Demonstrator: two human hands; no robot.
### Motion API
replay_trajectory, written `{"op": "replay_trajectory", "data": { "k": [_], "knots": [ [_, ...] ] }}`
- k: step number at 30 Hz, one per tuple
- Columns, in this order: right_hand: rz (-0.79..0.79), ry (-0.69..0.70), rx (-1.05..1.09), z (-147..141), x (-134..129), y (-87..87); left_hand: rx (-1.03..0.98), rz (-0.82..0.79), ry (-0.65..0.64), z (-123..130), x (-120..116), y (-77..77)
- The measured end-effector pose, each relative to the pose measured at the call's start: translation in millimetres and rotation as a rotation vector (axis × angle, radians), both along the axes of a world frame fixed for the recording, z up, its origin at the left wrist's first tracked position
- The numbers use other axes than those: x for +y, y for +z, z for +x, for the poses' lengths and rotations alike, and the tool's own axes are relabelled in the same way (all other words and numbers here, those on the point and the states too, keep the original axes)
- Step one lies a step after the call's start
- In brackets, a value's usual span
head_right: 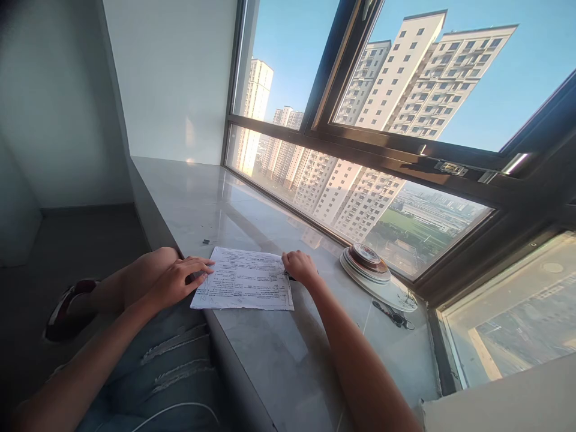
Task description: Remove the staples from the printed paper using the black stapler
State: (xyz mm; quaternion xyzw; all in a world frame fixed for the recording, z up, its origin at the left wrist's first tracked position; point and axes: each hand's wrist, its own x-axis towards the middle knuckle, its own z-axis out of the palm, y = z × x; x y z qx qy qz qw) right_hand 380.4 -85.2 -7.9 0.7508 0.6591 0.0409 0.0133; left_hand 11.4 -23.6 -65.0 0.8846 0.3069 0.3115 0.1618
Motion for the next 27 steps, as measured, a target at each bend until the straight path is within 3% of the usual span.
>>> {"op": "replay_trajectory", "data": {
  "k": [9,17,24,27],
  "knots": [
    [-0.002,0.087,-0.055,-6,-4,3.9,-0.017,0.002,-0.007,0,0,0.8],
    [0.022,0.113,-0.032,-14,0,-3.7,-0.035,0.011,-0.019,0,0,2.3],
    [0.256,0.028,0.046,8,-10,1.4,-0.015,0.027,-0.016,-1,-2,2.5],
    [0.388,0.152,0.203,33,-15,1.1,-0.021,0.015,-0.016,-1,-4,3.8]
  ]
}}
